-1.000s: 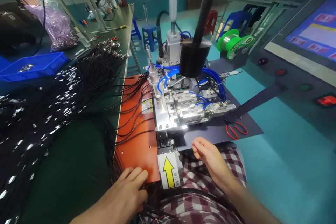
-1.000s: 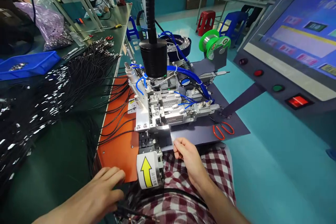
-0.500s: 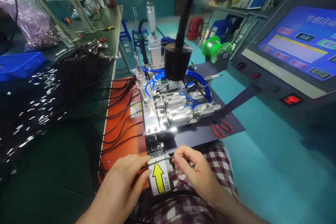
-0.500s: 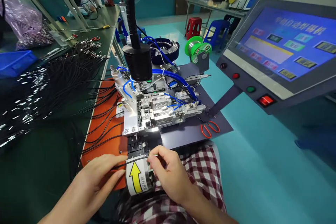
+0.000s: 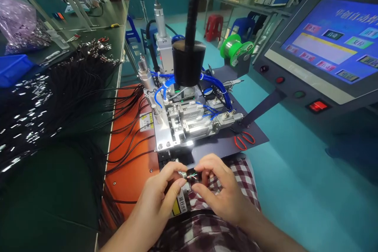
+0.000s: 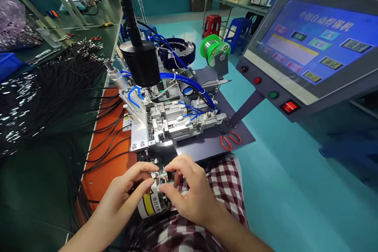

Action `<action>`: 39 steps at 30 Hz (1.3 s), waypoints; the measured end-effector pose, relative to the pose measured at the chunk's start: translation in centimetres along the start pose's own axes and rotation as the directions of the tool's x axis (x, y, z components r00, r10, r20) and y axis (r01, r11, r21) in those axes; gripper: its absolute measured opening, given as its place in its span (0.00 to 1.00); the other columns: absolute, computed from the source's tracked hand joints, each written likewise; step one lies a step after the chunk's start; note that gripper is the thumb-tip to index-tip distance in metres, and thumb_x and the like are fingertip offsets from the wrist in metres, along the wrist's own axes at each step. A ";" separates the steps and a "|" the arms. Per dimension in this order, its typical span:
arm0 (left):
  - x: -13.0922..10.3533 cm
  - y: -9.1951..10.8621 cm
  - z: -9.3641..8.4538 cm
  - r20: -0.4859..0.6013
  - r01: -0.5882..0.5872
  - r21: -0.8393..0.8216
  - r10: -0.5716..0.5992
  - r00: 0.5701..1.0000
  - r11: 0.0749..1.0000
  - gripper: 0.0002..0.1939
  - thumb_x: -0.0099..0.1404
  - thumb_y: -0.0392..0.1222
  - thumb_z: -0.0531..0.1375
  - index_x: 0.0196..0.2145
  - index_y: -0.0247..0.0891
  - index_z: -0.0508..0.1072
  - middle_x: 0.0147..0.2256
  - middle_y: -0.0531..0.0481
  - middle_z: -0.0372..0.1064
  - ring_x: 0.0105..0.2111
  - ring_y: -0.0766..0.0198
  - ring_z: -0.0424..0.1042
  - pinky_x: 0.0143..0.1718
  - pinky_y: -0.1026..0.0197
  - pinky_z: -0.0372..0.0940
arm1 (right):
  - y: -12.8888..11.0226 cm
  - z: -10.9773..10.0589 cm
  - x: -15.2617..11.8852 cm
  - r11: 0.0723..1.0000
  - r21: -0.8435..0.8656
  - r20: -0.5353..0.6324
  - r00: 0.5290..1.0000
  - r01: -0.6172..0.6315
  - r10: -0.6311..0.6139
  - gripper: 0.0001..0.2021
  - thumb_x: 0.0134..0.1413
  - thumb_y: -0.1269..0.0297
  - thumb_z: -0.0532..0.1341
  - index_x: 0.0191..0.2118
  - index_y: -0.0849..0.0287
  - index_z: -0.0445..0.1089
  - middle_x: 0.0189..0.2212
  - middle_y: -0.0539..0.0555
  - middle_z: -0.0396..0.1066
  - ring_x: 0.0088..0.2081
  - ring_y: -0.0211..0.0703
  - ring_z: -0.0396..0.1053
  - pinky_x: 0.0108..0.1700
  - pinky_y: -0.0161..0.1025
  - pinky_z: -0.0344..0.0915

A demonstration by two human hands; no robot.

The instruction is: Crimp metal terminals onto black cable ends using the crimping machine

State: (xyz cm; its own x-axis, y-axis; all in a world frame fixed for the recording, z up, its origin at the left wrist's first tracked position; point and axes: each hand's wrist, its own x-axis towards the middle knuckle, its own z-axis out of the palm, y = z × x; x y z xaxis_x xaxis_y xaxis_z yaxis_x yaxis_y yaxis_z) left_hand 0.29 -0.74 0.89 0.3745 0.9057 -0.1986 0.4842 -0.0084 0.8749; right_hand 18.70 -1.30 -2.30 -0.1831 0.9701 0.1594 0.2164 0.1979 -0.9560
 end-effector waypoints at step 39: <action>0.8 -0.3 -0.3 0.059 0.198 -0.342 -0.189 0.980 0.919 0.09 0.63 0.44 0.56 0.29 0.36 0.69 0.22 0.57 0.58 0.21 0.72 0.56 0.24 0.69 0.55 | 1.1 1.8 2.5 0.707 0.556 0.220 0.898 -0.436 0.381 0.11 0.55 0.60 0.60 0.26 0.62 0.65 0.16 0.43 0.54 0.19 0.29 0.48 0.22 0.31 0.46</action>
State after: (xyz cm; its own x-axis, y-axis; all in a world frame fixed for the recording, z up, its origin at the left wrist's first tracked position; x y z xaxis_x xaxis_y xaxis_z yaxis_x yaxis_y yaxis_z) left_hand 0.18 0.16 0.60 0.3219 0.8643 -0.3864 0.2485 0.3167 0.9154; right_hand 16.80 1.06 -3.41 -0.2929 0.9156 -0.2754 -0.3002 -0.3616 -0.8827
